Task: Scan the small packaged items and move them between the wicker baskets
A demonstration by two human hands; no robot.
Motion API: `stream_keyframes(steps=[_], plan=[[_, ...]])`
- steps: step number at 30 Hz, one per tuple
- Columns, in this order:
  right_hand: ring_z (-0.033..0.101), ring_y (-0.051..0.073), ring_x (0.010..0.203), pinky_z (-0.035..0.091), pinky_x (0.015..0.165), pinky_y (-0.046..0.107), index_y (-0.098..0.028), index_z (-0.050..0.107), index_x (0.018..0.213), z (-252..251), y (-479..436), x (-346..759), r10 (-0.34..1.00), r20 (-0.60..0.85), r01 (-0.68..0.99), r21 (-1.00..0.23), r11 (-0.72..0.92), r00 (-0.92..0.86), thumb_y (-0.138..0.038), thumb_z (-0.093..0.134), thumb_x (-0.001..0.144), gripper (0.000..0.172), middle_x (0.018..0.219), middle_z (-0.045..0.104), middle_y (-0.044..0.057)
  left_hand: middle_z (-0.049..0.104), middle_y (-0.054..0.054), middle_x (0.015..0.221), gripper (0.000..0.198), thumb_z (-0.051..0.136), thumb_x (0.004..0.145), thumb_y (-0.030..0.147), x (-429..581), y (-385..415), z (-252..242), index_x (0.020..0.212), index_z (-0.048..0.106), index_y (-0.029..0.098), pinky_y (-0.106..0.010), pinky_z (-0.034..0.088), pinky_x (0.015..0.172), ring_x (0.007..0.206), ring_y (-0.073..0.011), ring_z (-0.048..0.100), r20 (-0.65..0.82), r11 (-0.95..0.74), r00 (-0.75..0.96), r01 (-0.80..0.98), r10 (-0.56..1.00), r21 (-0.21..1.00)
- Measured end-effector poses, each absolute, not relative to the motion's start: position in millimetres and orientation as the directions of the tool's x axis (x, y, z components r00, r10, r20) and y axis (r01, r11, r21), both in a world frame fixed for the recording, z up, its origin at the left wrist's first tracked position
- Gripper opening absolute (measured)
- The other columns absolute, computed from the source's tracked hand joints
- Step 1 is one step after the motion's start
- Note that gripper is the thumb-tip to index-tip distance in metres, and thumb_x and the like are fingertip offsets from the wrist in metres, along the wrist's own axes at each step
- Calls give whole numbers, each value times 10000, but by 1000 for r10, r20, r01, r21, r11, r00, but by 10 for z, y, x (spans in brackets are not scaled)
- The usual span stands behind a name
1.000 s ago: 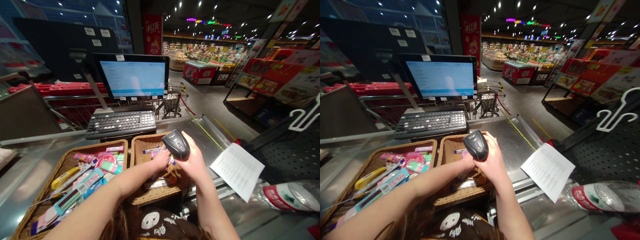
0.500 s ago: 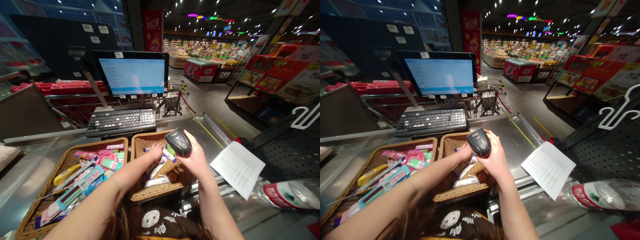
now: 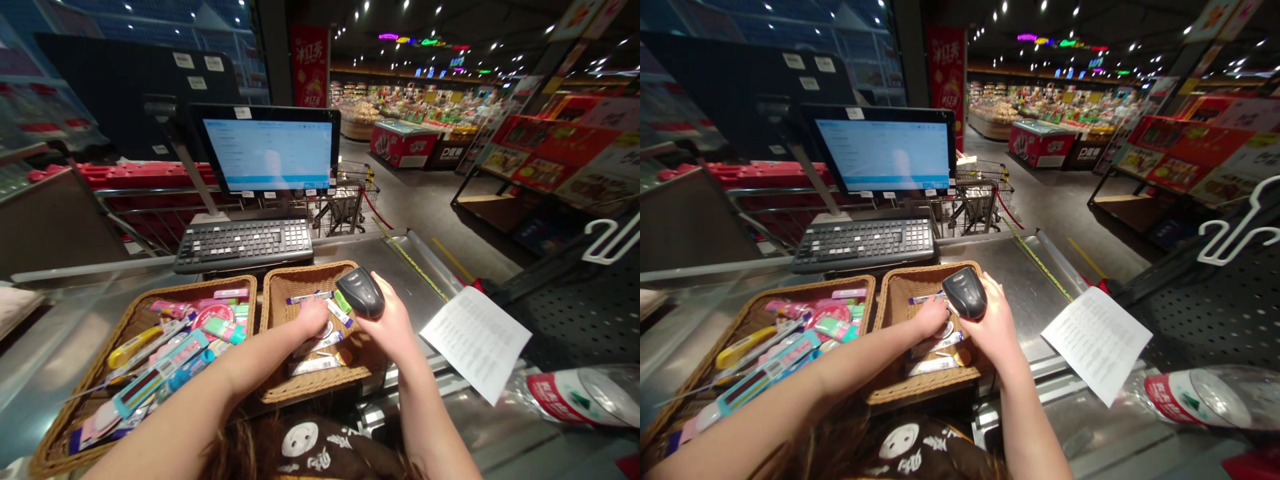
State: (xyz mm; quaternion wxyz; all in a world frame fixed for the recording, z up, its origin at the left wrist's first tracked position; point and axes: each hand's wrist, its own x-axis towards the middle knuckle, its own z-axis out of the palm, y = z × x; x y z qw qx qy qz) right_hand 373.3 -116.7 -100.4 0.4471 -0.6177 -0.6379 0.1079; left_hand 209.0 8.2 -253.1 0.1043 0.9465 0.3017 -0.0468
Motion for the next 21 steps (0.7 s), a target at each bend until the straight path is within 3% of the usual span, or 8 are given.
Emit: stream_keyframes(steps=[6, 9, 12, 14, 17, 21], plan=[[465, 357, 1353, 368, 1111, 587, -190, 625, 1203, -1093, -1250, 3847, 894, 409, 708, -685, 170, 182, -318, 703, 715, 511, 1291, 633, 156, 718, -167, 945, 213, 582, 799, 185, 2105, 55, -2486, 928, 739, 122, -467, 479, 909, 944, -311, 651, -244, -704, 702, 704, 670, 91], [472, 355, 1347, 378, 1105, 580, -200, 627, 1198, -1105, -1259, 3860, 891, 413, 706, -687, 168, 189, -308, 709, 707, 510, 1291, 634, 148, 711, -167, 958, 245, 578, 820, 265, 2088, 23, -2444, 939, 743, 128, -492, 485, 904, 950, -323, 657, -266, -678, 673, 730, 690, 89], [470, 346, 1351, 381, 1106, 569, -202, 630, 1187, -1108, -1253, 3857, 890, 413, 706, -688, 169, 190, -287, 701, 705, 495, 1292, 634, 145, 664, -196, 1173, 321, 647, 783, 411, 2043, -77, -2444, 921, 746, 138, -595, 389, 1016, 1118, -389, 596, -287, -696, 693, 710, 662, 108], [471, 340, 1351, 379, 1109, 566, -199, 633, 1177, -1110, -1246, 3857, 893, 409, 708, -686, 165, 189, -276, 692, 708, 479, 1292, 633, 149, 532, -210, 1399, 466, 775, 652, 465, 2009, -150, -2481, 996, 737, 154, -645, 262, 1097, 1293, -443, 458, -299, -721, 716, 684, 631, 116], [472, 341, 1352, 376, 1110, 573, -180, 626, 1185, -1117, -1238, 3864, 896, 403, 707, -688, 162, 188, -257, 682, 704, 491, 1296, 626, 166, 319, -230, 1557, 683, 861, 560, 378, 1976, -200, -2560, 1175, 673, 150, -655, 92, 1155, 1434, -444, 260, -293, -730, 724, 674, 624, 110], [470, 342, 1354, 369, 1116, 579, -186, 608, 1223, -1125, -1244, 3858, 895, 399, 690, -706, 161, 199, -266, 698, 708, 529, 1305, 623, 160, 324, -204, 1562, 391, 762, 705, 259, 1968, -139, -2593, 1075, 705, 149, -635, 101, 1164, 1443, -393, 283, -283, -703, 700, 703, 656, 110]])
